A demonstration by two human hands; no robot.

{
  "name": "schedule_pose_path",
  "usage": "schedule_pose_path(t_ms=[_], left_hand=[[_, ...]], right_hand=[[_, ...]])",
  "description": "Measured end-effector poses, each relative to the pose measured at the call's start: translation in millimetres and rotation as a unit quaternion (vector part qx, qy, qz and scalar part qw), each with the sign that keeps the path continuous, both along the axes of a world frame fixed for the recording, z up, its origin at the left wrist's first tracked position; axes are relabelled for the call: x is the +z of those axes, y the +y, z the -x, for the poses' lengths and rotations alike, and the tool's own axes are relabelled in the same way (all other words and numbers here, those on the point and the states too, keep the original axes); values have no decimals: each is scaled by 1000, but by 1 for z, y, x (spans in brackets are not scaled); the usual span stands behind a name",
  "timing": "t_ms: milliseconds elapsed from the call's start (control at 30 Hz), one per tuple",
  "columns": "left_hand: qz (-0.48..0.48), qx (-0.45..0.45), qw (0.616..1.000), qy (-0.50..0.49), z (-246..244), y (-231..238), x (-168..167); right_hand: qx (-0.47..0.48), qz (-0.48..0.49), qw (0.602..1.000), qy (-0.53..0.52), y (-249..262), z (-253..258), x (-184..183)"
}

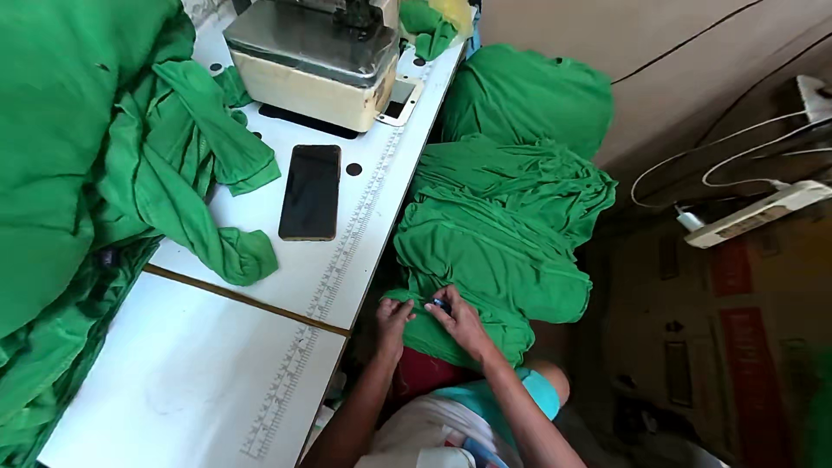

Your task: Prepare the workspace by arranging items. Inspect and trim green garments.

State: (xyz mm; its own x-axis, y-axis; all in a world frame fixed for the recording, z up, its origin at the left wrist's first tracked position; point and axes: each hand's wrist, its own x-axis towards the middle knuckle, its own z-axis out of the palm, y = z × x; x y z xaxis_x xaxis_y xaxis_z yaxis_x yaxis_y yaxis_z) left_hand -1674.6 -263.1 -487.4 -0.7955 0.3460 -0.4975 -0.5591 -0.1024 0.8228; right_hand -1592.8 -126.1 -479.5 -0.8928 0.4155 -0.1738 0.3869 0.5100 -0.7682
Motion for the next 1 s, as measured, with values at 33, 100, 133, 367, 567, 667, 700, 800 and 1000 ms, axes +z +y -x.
schedule_pose_path(t_ms=[33,100,133,367,567,667,700,800,1000], left_hand=[[-1,0,1000,1,0,-1,-1],[-3,1,1000,3,0,-1,-2],[-6,1,1000,3,-1,-2,-1],[-20,-13,1000,13,-2,-2,2],[-17,-19,1000,12,-2,-2,2],[-19,-16,1000,10,-3,-2,1],[-21,-15,1000,9,-3,-2,1],[-22,-14,1000,10,-4,-3,2],[-22,-23,999,13,-4,-1,3]], right_hand=[[-1,-4,1000,2,-1,0,0],[-4,-10,1000,4,-2,2,1],[-4,-11,1000,4,-2,2,2],[11,-36,999,2,-4,3,4],[20,-51,998,3,-3,1,4],[18,-46,999,-2,-5,1,5],[15,-44,999,-3,-5,1,5],[9,-36,999,-14,-7,2,7],[-67,76,993,62,-8,2,-2]])
